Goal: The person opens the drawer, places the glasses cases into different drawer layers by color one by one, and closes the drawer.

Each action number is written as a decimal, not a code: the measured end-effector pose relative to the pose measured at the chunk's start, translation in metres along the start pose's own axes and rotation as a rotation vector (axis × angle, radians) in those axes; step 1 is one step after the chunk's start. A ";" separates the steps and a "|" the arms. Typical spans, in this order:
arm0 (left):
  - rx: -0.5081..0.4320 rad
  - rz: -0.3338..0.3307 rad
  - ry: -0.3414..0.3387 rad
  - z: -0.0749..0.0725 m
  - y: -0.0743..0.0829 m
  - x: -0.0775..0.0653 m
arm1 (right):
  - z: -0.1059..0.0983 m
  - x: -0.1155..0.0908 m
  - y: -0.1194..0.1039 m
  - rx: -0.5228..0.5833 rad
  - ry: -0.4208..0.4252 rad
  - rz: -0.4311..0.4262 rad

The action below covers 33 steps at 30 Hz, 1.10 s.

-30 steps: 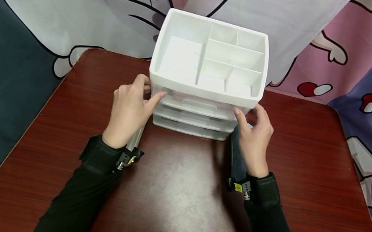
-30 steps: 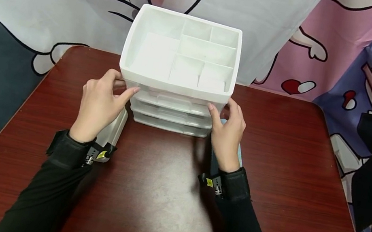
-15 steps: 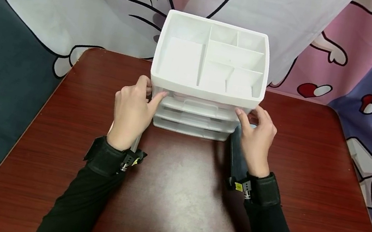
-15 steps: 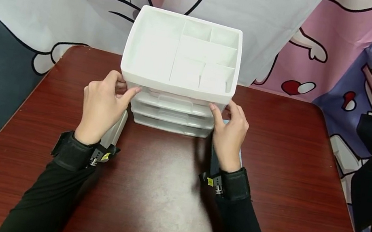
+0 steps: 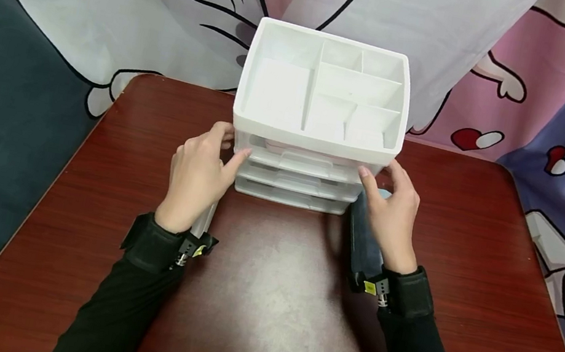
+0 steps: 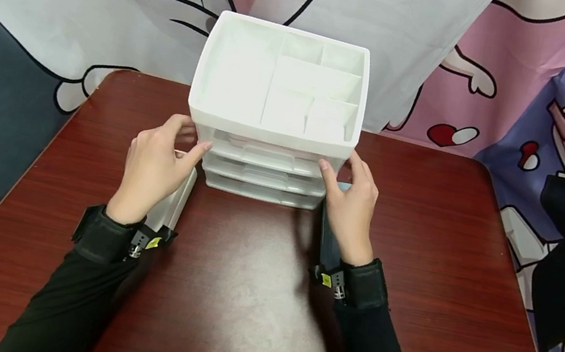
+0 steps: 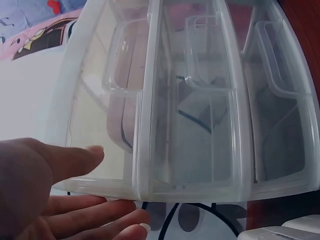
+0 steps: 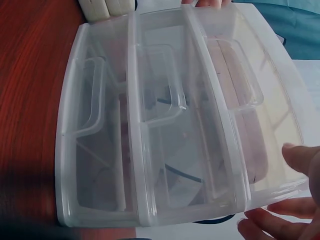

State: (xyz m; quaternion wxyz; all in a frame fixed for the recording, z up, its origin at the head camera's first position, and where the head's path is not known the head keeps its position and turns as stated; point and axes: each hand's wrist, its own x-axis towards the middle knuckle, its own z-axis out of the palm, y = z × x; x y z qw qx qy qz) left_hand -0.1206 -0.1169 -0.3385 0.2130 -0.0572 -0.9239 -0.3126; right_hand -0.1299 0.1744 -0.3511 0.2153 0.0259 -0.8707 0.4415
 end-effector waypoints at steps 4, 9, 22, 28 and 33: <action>-0.021 -0.007 -0.037 -0.002 0.000 -0.006 | -0.004 0.000 -0.005 0.057 -0.001 -0.021; -0.091 0.000 0.012 -0.001 0.003 -0.016 | -0.013 -0.001 -0.025 0.109 0.066 -0.082; -0.666 -0.184 -0.182 0.038 0.018 -0.052 | -0.024 0.022 -0.021 0.040 0.017 -0.275; -0.944 -0.356 -0.386 0.072 0.015 -0.055 | -0.025 0.030 -0.018 0.006 -0.035 -0.283; -1.149 -0.462 -0.421 0.091 0.010 -0.050 | -0.026 0.033 -0.018 -0.016 -0.051 -0.274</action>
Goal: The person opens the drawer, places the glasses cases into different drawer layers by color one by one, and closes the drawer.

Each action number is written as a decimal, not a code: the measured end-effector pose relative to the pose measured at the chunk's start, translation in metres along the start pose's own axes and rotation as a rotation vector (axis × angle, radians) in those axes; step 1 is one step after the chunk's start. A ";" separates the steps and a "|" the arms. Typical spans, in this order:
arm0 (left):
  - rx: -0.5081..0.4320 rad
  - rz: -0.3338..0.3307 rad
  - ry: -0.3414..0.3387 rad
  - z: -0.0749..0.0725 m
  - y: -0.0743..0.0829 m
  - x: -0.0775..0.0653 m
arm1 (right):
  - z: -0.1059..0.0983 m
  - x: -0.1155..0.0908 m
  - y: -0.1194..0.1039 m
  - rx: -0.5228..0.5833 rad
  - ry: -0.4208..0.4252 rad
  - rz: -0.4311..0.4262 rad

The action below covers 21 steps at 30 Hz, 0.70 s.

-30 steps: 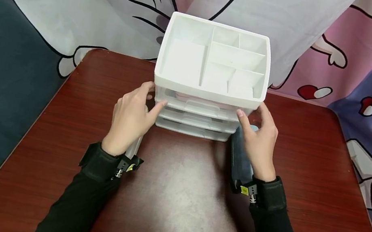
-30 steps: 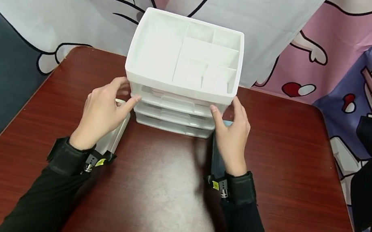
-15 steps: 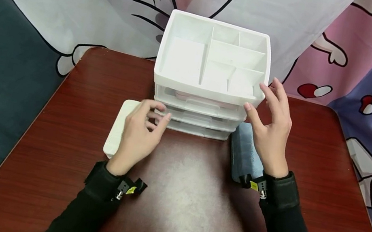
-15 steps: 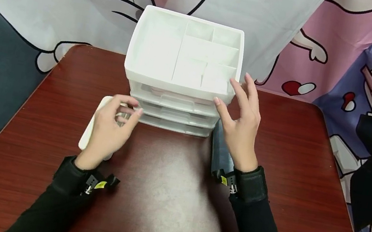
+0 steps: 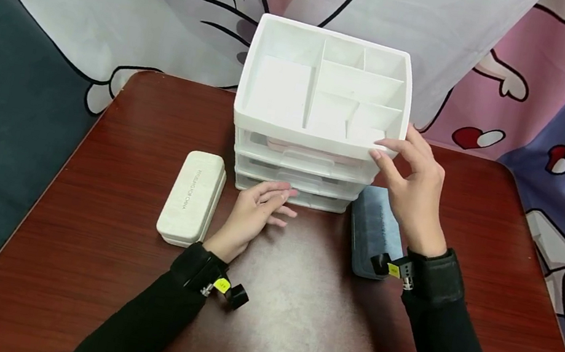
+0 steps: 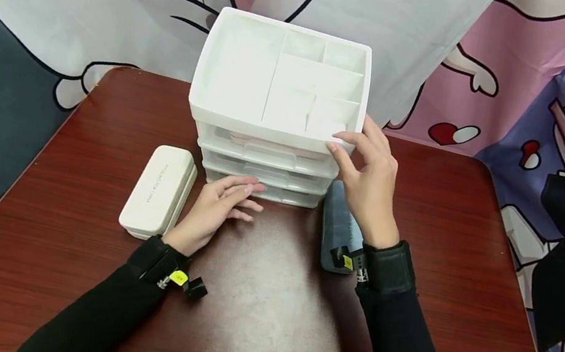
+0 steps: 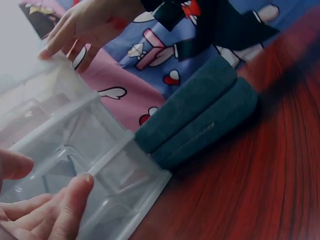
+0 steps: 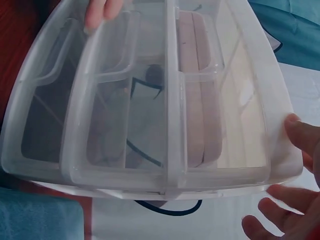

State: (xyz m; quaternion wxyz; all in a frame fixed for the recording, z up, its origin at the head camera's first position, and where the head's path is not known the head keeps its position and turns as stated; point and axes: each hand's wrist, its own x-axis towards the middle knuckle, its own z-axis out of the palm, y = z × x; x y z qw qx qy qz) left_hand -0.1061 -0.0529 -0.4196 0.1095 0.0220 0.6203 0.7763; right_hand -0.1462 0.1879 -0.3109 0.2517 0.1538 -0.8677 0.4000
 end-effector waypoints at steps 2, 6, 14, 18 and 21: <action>-0.073 -0.017 -0.002 0.002 -0.003 0.005 | -0.001 0.001 0.000 -0.006 -0.009 0.004; -0.176 -0.043 0.018 0.008 -0.005 0.012 | -0.002 0.002 0.000 -0.012 -0.026 0.014; -0.394 -0.120 0.048 0.020 -0.005 0.017 | 0.000 0.002 -0.001 -0.018 -0.031 0.024; -0.436 -0.101 0.071 0.026 -0.006 0.018 | -0.001 0.002 -0.001 -0.025 -0.030 0.030; -0.453 -0.085 0.093 0.030 -0.007 0.020 | -0.001 0.002 -0.001 -0.034 -0.028 0.032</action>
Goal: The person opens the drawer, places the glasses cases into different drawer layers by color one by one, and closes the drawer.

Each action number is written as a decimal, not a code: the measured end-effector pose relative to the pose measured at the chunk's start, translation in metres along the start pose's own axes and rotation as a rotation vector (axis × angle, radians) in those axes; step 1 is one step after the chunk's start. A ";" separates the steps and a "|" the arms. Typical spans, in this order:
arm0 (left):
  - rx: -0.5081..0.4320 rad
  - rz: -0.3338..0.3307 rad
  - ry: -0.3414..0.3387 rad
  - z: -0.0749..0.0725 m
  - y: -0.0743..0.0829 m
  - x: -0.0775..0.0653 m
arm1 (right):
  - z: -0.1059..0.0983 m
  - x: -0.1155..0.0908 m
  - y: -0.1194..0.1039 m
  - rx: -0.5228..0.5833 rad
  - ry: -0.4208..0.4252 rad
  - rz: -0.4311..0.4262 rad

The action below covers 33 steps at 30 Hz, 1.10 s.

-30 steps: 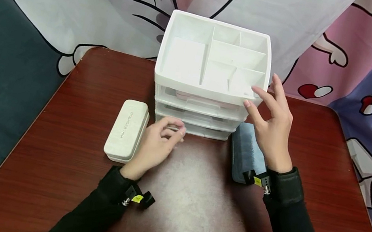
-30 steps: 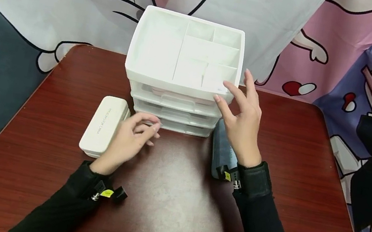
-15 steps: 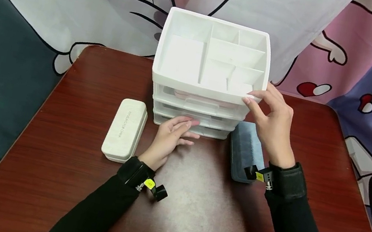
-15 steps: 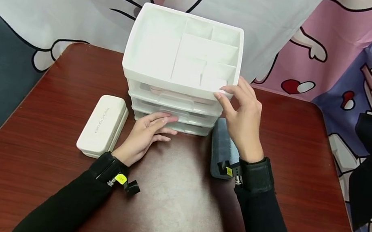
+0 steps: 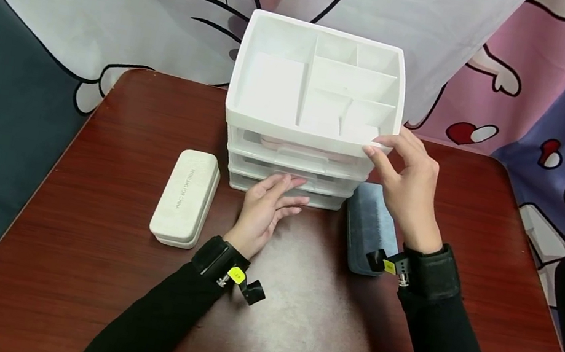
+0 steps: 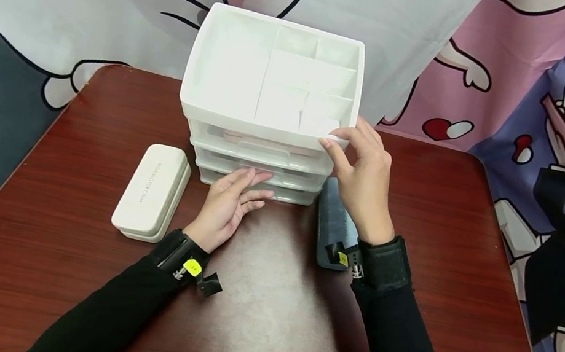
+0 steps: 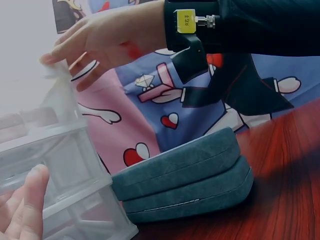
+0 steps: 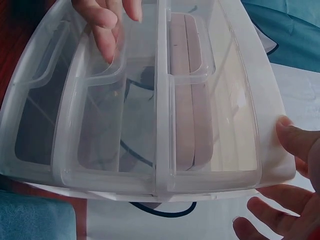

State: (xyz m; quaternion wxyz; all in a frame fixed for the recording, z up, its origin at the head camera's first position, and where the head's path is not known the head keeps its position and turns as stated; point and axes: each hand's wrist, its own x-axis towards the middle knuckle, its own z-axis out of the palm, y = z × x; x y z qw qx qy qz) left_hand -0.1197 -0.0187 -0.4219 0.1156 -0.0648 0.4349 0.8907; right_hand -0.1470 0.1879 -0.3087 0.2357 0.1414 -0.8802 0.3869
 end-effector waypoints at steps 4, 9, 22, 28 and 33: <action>-0.006 0.022 0.028 0.003 -0.003 0.002 | 0.001 0.000 -0.001 -0.011 -0.002 -0.001; 0.000 0.033 0.058 0.005 -0.004 0.003 | 0.001 0.001 -0.002 -0.027 -0.007 -0.003; 0.036 0.032 0.059 0.005 -0.005 -0.002 | 0.001 0.001 -0.002 -0.025 0.009 -0.015; 0.063 0.028 0.064 0.005 -0.005 -0.008 | 0.002 0.001 -0.001 -0.013 0.016 -0.011; 0.094 0.012 0.064 0.003 -0.005 -0.012 | 0.002 0.001 -0.001 -0.008 0.014 -0.010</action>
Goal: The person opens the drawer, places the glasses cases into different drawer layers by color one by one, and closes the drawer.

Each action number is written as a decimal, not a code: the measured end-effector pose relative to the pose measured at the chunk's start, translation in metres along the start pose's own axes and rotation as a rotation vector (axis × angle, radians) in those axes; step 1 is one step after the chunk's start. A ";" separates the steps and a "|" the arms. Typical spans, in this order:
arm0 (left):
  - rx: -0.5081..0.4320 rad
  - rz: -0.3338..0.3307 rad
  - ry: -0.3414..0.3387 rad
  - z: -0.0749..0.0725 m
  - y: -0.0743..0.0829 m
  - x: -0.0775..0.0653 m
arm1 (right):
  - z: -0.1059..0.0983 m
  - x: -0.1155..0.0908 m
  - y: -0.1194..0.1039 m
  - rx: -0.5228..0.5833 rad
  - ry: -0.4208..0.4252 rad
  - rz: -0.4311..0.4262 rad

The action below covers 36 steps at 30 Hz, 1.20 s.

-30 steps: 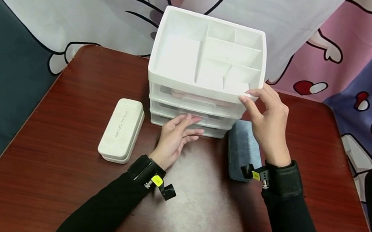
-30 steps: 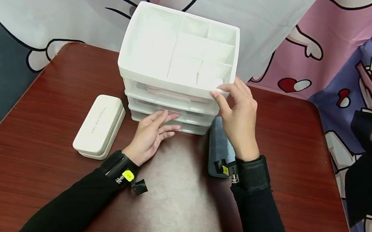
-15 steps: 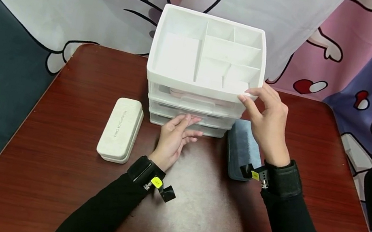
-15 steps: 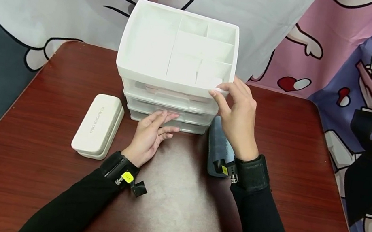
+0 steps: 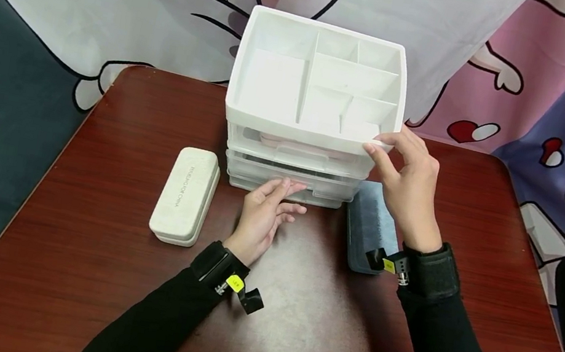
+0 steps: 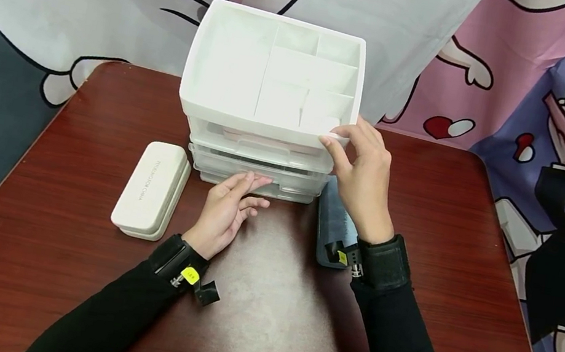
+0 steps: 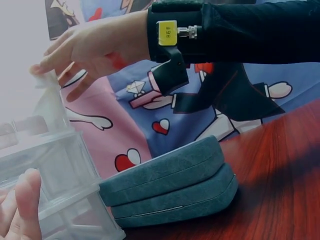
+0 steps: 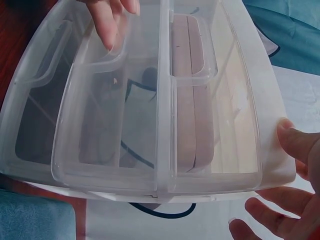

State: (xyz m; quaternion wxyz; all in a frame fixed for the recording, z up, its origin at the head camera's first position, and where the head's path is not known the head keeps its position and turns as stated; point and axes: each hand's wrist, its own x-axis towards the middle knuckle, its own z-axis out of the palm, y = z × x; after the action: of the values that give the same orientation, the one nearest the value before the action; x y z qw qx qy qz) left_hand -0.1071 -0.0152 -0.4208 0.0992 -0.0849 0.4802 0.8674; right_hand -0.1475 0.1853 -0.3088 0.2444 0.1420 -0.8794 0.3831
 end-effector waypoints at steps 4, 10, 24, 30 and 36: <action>0.018 -0.016 0.004 -0.001 0.001 -0.004 | 0.000 0.000 0.000 -0.006 0.000 0.005; 0.024 -0.038 -0.003 -0.003 0.002 -0.010 | 0.000 0.000 0.000 -0.007 -0.002 0.014; 0.002 -0.062 -0.023 -0.005 0.002 -0.023 | -0.001 -0.001 -0.001 -0.035 -0.025 0.024; 0.001 -0.072 -0.024 -0.004 0.002 -0.030 | -0.002 -0.001 -0.001 -0.038 -0.028 0.032; 0.006 -0.088 -0.026 -0.003 0.001 -0.037 | -0.003 -0.002 -0.001 -0.036 -0.025 0.036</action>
State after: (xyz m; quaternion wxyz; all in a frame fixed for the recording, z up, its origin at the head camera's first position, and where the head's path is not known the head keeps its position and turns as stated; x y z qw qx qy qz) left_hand -0.0715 -0.0216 -0.4128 0.1436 -0.0945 0.4771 0.8619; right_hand -0.1445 0.1867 -0.3076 0.2288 0.1265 -0.8916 0.3696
